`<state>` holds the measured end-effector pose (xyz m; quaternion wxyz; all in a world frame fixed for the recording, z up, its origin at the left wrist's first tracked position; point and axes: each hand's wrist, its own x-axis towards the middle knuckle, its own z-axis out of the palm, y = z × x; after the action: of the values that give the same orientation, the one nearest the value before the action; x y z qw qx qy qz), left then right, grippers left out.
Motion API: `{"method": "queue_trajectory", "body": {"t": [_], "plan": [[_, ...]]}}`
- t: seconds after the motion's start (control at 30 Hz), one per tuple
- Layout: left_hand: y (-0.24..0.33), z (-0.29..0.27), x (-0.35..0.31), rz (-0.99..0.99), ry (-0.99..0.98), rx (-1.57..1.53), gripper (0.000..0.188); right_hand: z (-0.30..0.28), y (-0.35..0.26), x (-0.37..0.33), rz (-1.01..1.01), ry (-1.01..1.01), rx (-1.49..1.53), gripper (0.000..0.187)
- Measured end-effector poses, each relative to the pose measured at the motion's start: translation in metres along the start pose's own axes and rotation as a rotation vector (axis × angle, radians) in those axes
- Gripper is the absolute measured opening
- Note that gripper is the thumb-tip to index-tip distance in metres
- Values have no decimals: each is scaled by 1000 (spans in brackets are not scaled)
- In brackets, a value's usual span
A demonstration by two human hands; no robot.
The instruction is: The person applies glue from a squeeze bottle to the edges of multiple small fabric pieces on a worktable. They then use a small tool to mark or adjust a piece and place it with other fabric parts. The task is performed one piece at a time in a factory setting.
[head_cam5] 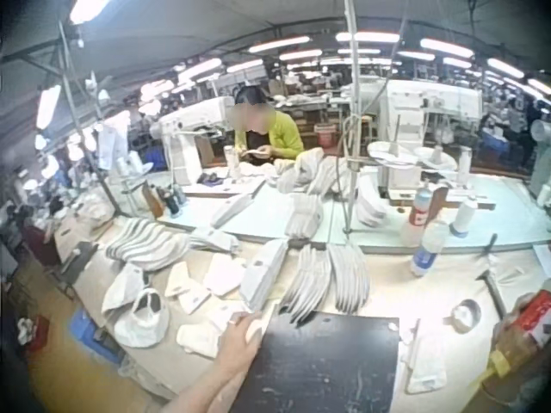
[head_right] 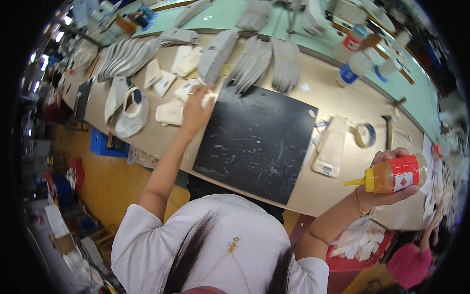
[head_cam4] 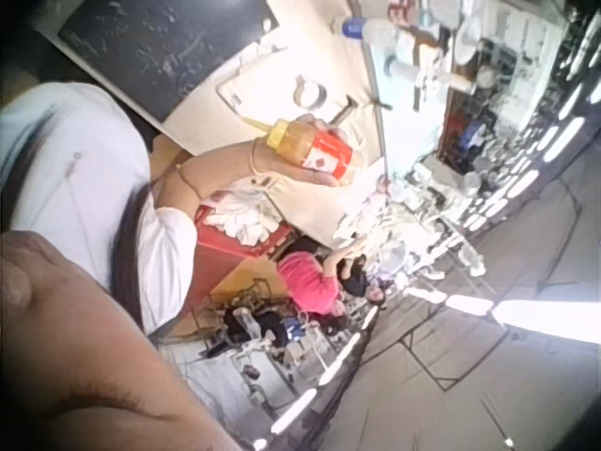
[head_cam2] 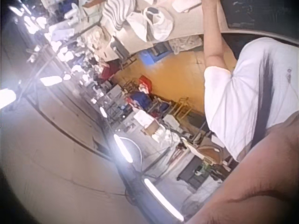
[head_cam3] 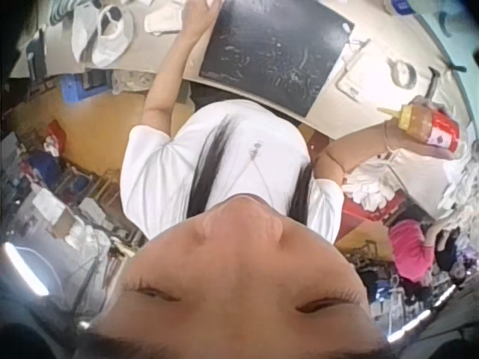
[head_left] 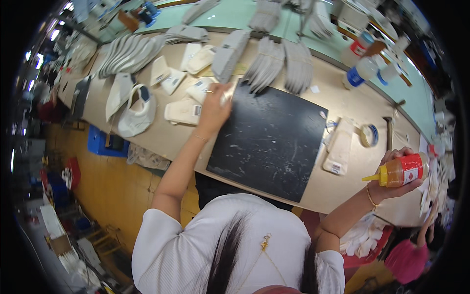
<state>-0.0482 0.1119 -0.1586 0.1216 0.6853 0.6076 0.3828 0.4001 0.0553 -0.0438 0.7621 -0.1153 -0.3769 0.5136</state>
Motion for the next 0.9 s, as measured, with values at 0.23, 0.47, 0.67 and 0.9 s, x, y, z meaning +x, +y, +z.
{"method": "queue_trajectory", "body": {"t": [0.23,0.47,0.67,0.9], "plan": [[-73,-65,-7,-191,-45,310,53,39,61,14,70,19,-33,73],[-56,-41,1,248,-505,664,58,62,82,12,64,-38,-86,71],[5,-82,19,-196,-246,-317,31,68,76,16,-31,43,-261,71],[111,-90,8,-650,-707,-1041,36,150,126,34,-194,-80,-747,92]]}}
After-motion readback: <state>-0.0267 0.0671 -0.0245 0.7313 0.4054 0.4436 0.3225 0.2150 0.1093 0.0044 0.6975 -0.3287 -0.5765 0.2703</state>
